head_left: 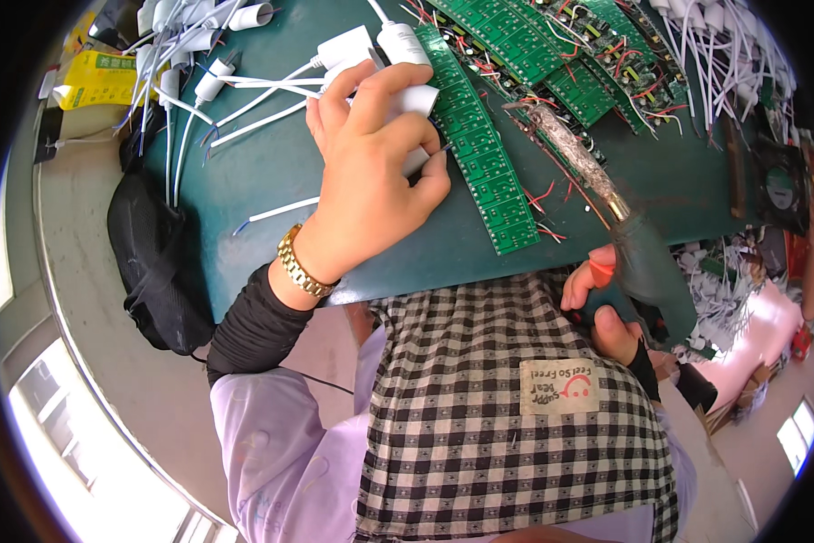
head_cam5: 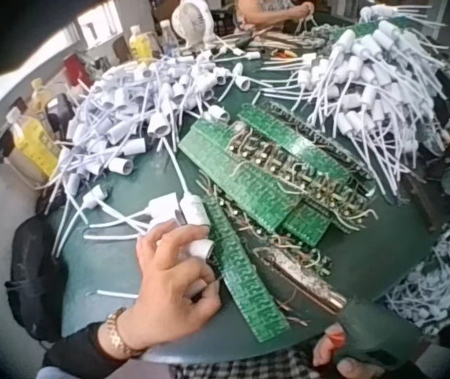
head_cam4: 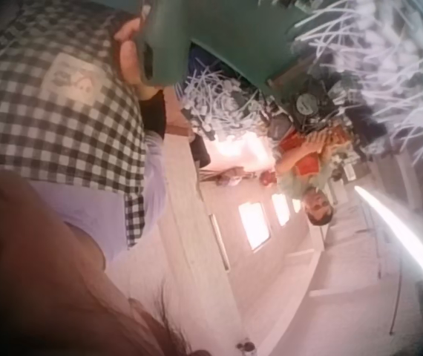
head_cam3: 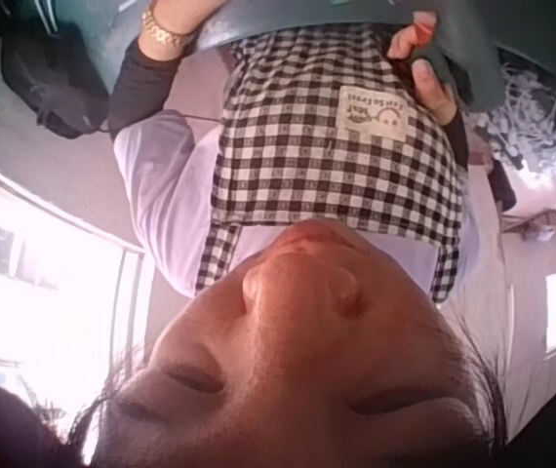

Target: The person applies hot glue to electronic components using a hot glue gun, then attaches the components to circuit boards.

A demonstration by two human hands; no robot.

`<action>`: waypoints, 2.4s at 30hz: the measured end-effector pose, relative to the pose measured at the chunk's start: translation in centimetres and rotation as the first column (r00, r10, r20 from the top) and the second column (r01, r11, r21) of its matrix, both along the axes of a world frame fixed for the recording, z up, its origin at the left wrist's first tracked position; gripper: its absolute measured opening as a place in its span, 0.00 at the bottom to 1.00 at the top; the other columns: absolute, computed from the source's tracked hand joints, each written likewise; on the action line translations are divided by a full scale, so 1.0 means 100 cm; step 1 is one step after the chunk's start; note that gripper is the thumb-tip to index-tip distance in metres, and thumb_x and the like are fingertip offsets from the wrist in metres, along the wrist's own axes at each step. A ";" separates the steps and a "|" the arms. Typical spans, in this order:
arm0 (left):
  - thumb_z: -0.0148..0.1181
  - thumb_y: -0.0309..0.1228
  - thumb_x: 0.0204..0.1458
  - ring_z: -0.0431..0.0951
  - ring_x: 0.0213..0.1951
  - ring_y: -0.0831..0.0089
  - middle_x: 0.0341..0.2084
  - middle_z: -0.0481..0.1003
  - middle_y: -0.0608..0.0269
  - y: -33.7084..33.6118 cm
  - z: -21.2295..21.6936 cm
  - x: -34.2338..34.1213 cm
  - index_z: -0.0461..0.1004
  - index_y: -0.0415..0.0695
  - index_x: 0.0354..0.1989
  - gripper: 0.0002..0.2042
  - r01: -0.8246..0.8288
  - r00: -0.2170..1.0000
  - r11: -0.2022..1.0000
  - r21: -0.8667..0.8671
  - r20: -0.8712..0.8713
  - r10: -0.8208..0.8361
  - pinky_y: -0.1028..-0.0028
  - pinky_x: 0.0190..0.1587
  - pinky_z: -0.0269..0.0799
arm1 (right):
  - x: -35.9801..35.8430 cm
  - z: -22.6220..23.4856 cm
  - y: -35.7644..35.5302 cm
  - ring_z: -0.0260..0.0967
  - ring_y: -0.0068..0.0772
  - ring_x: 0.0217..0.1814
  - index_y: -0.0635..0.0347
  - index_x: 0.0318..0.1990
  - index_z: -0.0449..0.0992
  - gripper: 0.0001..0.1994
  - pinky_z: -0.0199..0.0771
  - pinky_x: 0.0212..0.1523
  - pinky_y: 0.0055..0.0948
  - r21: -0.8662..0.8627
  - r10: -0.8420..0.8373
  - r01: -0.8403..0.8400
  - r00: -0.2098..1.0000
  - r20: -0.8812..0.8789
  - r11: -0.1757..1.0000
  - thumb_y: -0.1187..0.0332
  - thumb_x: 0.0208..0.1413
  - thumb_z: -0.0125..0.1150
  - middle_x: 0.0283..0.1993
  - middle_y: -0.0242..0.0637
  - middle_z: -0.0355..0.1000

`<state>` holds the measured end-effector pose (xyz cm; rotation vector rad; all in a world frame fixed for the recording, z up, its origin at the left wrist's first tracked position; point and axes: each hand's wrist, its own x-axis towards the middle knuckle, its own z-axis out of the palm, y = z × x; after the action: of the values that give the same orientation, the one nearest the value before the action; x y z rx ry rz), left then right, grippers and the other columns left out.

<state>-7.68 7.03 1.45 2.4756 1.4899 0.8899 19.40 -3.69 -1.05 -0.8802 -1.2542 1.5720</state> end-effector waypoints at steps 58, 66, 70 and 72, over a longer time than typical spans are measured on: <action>0.67 0.26 0.35 0.64 0.55 0.57 0.50 0.70 0.67 0.043 0.019 -0.013 0.73 0.50 0.26 0.10 0.397 0.911 0.911 0.109 -0.169 -0.376 0.45 0.55 0.54 | -0.008 0.006 0.040 0.64 0.31 0.26 0.67 0.56 0.55 0.28 0.68 0.29 0.29 0.009 -0.159 0.171 0.930 -0.330 0.985 0.57 0.55 0.55 0.26 0.39 0.64; 0.63 0.30 0.44 0.75 0.41 0.54 0.37 0.75 0.52 0.079 0.044 -0.126 0.70 0.41 0.42 0.16 -0.527 0.772 0.837 0.147 -0.329 0.544 0.63 0.44 0.69 | -0.008 -0.008 0.041 0.64 0.32 0.25 0.68 0.56 0.55 0.27 0.69 0.28 0.30 0.047 -0.176 0.211 0.901 -0.396 0.976 0.60 0.54 0.53 0.26 0.40 0.65; 0.59 0.30 0.47 0.74 0.40 0.50 0.35 0.75 0.48 0.091 0.030 -0.155 0.71 0.42 0.42 0.13 -0.424 0.870 0.903 0.064 -0.249 0.426 0.58 0.41 0.69 | -0.009 -0.008 0.044 0.65 0.32 0.26 0.68 0.57 0.54 0.28 0.69 0.29 0.30 0.012 -0.185 0.208 0.893 -0.410 0.978 0.59 0.55 0.53 0.26 0.40 0.65; 0.53 0.26 0.51 0.74 0.40 0.49 0.35 0.74 0.46 0.095 0.041 -0.143 0.72 0.39 0.40 0.09 -0.532 0.815 0.830 0.167 -0.166 0.555 0.60 0.42 0.69 | -0.005 -0.013 0.045 0.66 0.32 0.27 0.67 0.58 0.54 0.28 0.68 0.30 0.30 0.007 -0.118 0.136 0.886 -0.448 0.991 0.59 0.56 0.54 0.27 0.40 0.65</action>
<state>-22.00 16.53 5.53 2.2935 2.3629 0.8165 18.88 0.79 -2.32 -0.5200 -0.8735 1.5284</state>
